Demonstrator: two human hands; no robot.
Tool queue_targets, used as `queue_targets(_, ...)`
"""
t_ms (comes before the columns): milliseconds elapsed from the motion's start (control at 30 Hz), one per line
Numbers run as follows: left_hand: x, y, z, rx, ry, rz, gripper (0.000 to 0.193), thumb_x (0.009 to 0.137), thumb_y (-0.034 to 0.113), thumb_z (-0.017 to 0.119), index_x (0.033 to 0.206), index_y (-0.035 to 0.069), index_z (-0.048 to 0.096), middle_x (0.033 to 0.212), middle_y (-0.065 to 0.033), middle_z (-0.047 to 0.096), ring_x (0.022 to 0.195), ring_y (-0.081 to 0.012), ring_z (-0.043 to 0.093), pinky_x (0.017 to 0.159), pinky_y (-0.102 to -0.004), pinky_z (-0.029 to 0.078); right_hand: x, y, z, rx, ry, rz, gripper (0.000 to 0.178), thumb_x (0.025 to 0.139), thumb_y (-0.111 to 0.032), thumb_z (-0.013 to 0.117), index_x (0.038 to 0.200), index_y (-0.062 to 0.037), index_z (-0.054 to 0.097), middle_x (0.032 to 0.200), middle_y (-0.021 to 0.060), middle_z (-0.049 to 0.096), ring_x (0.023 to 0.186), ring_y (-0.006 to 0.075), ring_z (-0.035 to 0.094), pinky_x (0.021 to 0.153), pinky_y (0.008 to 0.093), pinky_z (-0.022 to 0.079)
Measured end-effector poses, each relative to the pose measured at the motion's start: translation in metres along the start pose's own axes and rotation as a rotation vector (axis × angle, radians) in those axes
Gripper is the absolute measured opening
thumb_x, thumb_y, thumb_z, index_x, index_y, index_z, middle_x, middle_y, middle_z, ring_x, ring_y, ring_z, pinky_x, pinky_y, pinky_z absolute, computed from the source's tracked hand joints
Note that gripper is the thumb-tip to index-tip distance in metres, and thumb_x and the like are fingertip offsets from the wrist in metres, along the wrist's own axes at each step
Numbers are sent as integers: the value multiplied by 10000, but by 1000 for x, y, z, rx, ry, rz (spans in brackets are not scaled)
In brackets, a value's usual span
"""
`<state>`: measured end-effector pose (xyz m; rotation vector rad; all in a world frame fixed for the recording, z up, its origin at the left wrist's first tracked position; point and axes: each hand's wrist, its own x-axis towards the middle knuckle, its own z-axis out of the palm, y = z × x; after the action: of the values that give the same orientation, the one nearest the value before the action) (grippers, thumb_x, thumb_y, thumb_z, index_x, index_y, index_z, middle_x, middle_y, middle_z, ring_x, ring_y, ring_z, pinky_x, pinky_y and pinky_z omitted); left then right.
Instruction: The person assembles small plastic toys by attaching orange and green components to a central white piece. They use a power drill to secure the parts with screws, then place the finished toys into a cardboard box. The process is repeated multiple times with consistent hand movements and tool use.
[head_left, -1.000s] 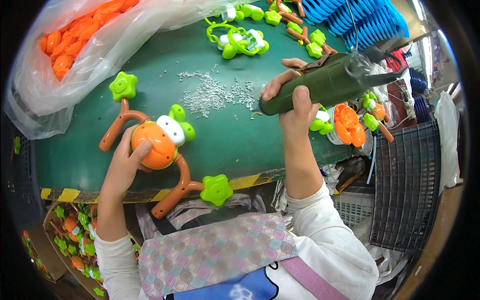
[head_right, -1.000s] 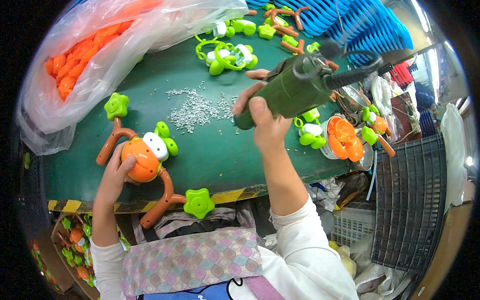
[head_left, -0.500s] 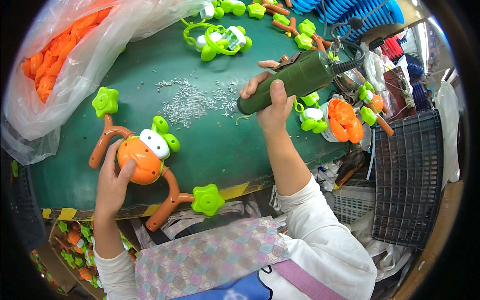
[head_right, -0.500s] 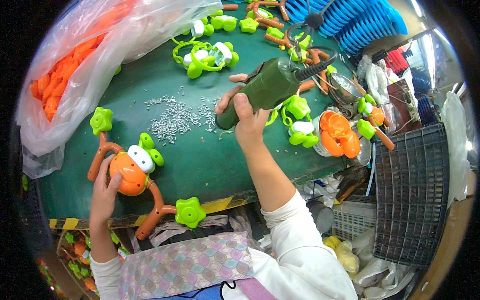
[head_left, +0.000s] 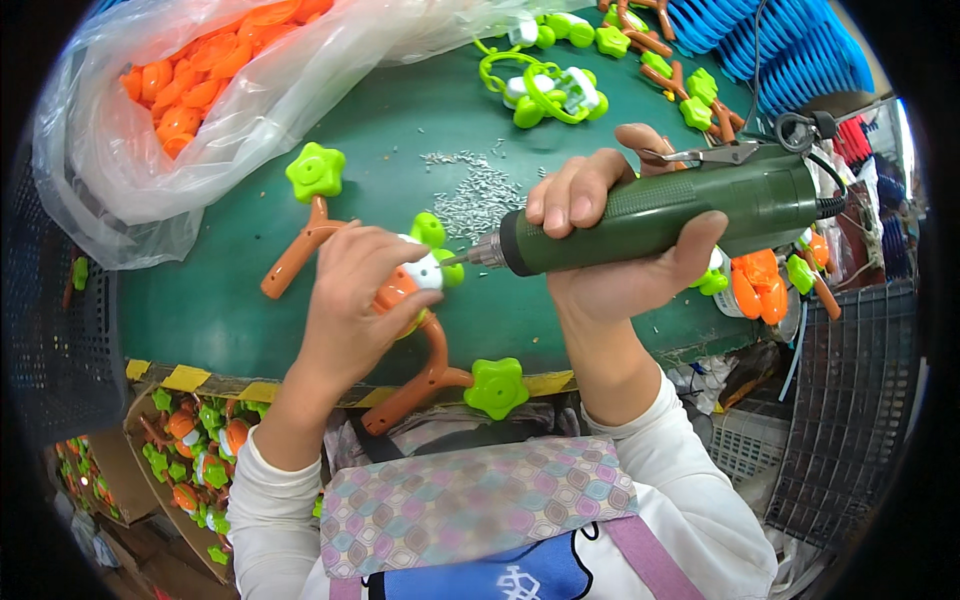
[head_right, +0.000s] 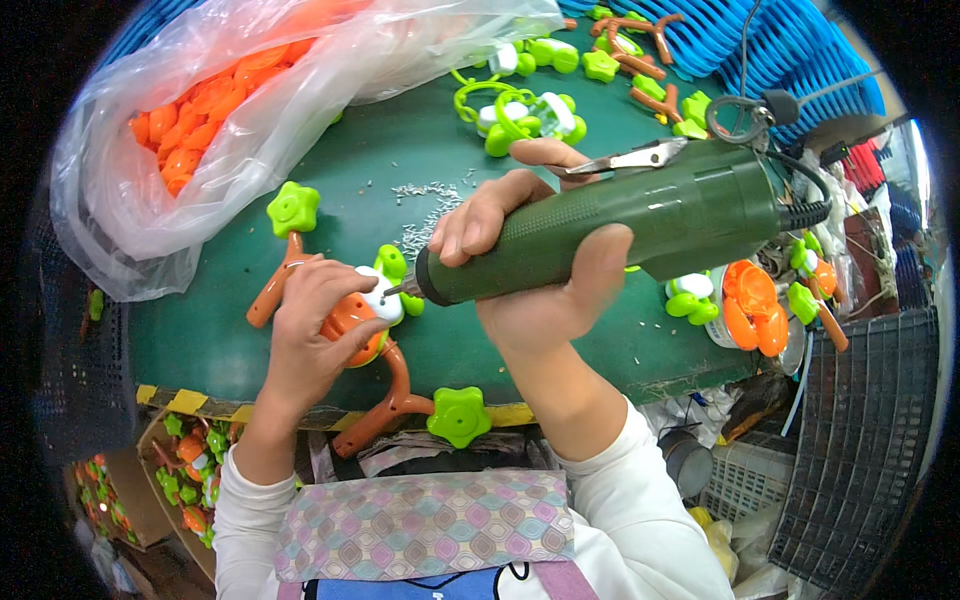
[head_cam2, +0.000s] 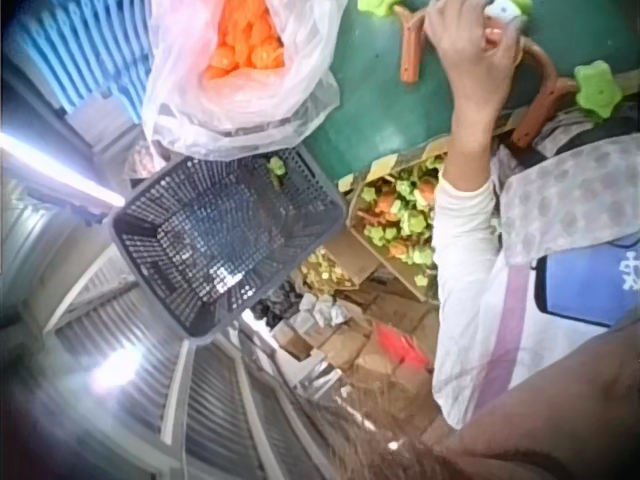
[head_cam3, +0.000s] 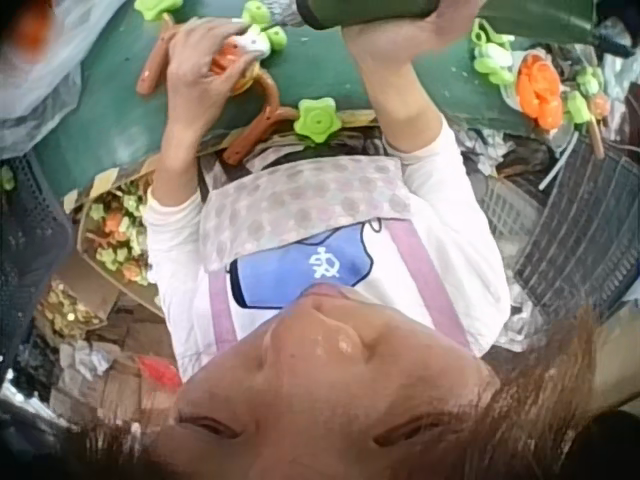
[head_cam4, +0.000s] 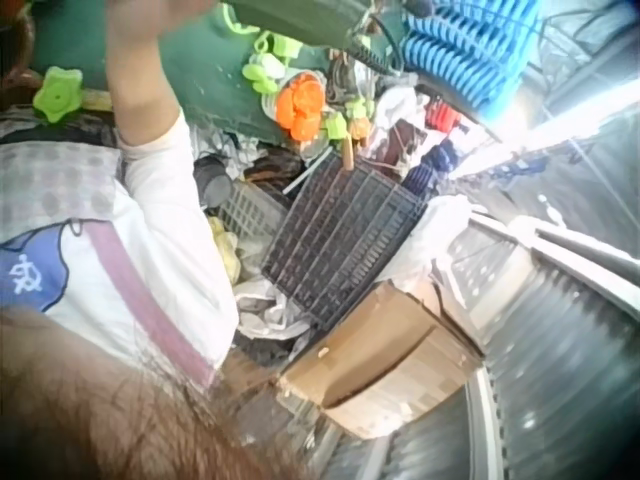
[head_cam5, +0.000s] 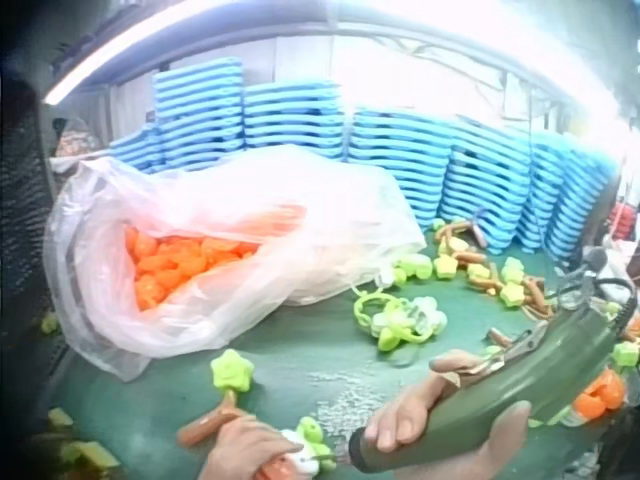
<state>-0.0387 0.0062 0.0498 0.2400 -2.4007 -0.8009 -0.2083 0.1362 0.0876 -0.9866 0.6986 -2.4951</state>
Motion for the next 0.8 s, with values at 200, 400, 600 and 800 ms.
queue_targets(200,-9,-7,-10,-158,52,-49,186,725,94,835,863,64,713,876,-51,650,946,-275,592,916,-456,447,-5,11,16,80,-22,71,833,917,-780,404,1301,-44,470,735,48,565,639,194,565,644,384,505)
queue_targets(400,-16,-8,-27,107,100,83,182,735,84,811,905,77,745,857,-39,634,934,-270,591,963,-442,451,-9,21,23,158,-103,123,903,868,-775,524,1331,-6,430,779,107,605,680,224,623,705,401,531)
queue_targets(600,-25,-15,-34,69,110,85,221,659,86,829,856,93,728,823,-35,615,886,-278,593,885,-450,500,-10,30,42,187,-199,184,913,852,-733,608,1346,9,410,799,125,614,706,229,639,735,404,547)
queue_targets(800,-33,-22,-38,237,163,264,290,608,169,862,777,73,647,770,-49,562,836,-275,566,820,-446,521,-13,34,51,137,-219,185,919,853,-744,583,1357,7,420,788,109,603,692,218,619,707,394,553)
